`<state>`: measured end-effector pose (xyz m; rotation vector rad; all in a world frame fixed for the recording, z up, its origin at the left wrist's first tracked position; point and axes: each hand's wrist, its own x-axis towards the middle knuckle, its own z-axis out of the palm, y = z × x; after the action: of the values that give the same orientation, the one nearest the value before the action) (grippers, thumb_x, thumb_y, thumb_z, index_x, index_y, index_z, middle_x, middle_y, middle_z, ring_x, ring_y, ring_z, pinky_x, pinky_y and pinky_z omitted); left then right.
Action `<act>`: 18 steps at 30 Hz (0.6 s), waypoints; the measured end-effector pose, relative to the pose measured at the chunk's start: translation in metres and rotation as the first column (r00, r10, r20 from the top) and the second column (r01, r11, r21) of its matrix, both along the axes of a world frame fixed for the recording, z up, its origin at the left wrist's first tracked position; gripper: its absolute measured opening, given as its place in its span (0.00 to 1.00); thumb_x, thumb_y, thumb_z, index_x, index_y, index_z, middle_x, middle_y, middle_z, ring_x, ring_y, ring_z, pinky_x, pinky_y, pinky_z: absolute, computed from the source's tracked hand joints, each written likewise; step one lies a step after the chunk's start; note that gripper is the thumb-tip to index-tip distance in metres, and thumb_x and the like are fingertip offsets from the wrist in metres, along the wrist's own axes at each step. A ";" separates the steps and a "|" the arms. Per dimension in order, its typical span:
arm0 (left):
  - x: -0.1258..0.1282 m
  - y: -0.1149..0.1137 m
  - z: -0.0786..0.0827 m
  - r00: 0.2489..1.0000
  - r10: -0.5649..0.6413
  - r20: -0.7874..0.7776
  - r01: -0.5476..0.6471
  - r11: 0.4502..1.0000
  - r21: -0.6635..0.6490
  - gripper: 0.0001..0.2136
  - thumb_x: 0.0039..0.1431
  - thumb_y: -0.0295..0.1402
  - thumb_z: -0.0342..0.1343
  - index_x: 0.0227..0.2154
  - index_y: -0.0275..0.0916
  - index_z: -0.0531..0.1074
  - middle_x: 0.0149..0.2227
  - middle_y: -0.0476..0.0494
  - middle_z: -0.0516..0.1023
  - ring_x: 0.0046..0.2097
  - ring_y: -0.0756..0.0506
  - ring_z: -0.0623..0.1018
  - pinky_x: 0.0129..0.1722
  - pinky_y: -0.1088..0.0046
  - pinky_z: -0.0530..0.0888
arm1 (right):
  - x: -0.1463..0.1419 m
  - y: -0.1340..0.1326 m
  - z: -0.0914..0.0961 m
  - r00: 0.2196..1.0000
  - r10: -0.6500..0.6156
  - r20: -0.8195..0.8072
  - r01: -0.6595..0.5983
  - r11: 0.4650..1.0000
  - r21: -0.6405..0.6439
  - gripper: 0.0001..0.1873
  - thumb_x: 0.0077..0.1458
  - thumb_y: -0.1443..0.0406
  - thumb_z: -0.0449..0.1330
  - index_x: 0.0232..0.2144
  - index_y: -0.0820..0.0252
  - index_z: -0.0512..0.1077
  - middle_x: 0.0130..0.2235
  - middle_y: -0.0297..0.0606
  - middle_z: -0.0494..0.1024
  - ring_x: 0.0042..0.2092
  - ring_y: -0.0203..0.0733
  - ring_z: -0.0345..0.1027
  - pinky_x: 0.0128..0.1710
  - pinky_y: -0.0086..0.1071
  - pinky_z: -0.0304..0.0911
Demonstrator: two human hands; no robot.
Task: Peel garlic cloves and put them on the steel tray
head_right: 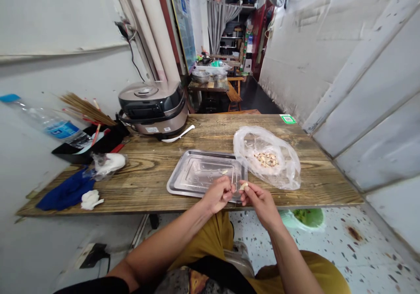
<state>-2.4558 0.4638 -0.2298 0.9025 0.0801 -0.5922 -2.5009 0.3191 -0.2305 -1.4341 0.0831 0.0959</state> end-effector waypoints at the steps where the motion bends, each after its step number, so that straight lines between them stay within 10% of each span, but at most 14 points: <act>1: 0.000 -0.001 -0.002 1.000 -0.001 -0.011 0.001 1.000 0.025 0.08 0.34 0.24 0.50 0.17 0.38 0.54 0.15 0.54 0.64 0.13 0.60 0.52 0.15 0.80 0.43 | 0.000 0.000 -0.002 1.000 0.006 0.014 -0.005 0.997 -0.074 0.21 0.51 0.54 0.60 0.43 0.62 0.72 0.32 0.38 0.73 0.29 0.35 0.64 0.28 0.30 0.64; 4: 0.001 -0.001 -0.003 0.998 -0.070 0.000 0.070 0.994 0.089 0.06 0.35 0.25 0.51 0.21 0.37 0.61 0.13 0.58 0.59 0.13 0.60 0.49 0.15 0.81 0.40 | -0.002 -0.001 -0.005 0.994 0.042 0.100 -0.003 0.933 -0.361 0.22 0.55 0.52 0.55 0.45 0.62 0.71 0.30 0.37 0.72 0.27 0.37 0.63 0.27 0.30 0.62; 11: -0.002 -0.003 -0.002 0.994 -0.027 0.109 0.008 0.984 0.179 0.11 0.44 0.37 0.57 0.21 0.31 0.71 0.15 0.55 0.61 0.15 0.59 0.53 0.15 0.79 0.45 | -0.005 -0.001 0.006 0.930 0.242 0.276 0.100 0.556 -0.825 0.17 0.61 0.61 0.45 0.43 0.60 0.71 0.31 0.40 0.73 0.33 0.42 0.67 0.34 0.34 0.61; 18: -0.008 -0.004 -0.009 0.855 -0.055 0.516 -0.213 0.870 0.444 0.10 0.48 0.36 0.58 0.28 0.34 0.78 0.29 0.43 0.79 0.32 0.48 0.75 0.34 0.73 0.69 | -0.007 -0.001 0.014 0.949 0.219 0.229 0.071 0.557 -0.828 0.17 0.62 0.59 0.44 0.38 0.59 0.70 0.25 0.36 0.72 0.27 0.39 0.66 0.29 0.31 0.59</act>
<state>-2.4640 0.4597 -0.2387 1.5259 -0.2292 -0.2259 -2.5080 0.3180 -0.2162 -2.4135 -0.2343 -0.1277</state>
